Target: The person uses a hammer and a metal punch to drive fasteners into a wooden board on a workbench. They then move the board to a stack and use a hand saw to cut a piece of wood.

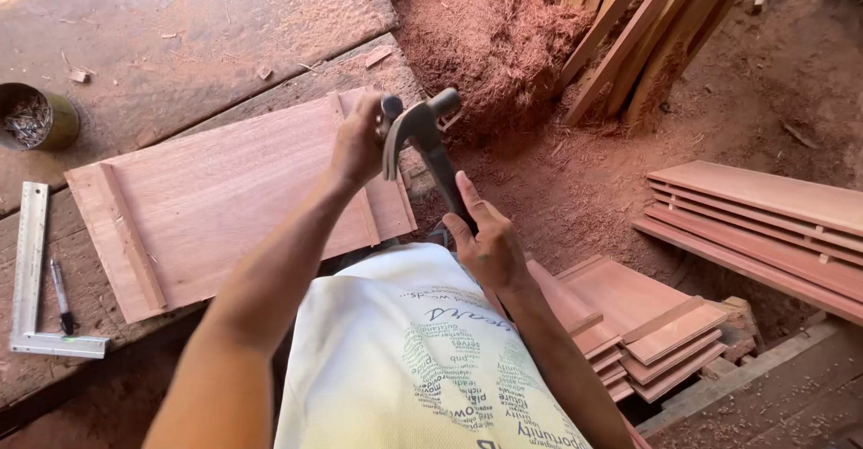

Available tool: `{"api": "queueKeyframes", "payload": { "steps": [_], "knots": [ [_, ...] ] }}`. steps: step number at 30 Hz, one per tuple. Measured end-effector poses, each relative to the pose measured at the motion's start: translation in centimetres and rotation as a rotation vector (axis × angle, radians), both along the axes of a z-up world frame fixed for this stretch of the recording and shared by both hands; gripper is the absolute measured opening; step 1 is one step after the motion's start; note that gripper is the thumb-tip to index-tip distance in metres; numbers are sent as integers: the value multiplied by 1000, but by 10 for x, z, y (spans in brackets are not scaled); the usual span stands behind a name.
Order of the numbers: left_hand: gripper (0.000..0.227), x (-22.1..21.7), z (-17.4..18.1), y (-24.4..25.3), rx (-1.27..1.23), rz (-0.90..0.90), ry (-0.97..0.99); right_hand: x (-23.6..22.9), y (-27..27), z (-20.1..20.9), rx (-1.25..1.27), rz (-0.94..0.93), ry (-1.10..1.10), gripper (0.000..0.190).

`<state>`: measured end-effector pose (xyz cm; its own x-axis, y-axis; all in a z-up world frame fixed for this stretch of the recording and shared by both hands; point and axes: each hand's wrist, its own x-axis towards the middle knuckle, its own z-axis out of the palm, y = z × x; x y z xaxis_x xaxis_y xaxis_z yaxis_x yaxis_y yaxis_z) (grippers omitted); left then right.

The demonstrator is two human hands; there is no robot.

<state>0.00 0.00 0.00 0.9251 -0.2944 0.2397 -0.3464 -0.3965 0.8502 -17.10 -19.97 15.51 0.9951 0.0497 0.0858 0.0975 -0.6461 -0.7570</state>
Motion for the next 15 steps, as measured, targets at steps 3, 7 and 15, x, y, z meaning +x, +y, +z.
{"api": "queueKeyframes", "payload": {
  "steps": [3, 7, 15],
  "knots": [
    [42, 14, 21, -19, -190, 294, 17, -9, -3, -8, 91, -33, -51, 61],
    [48, 23, 48, -6, -171, 144, -73, -20, -18, -22, 103, -75, -77, 62],
    [52, 20, 50, 13, -177, -32, 30, -23, -23, -29, 113, -202, 52, 67]
  ]
}}
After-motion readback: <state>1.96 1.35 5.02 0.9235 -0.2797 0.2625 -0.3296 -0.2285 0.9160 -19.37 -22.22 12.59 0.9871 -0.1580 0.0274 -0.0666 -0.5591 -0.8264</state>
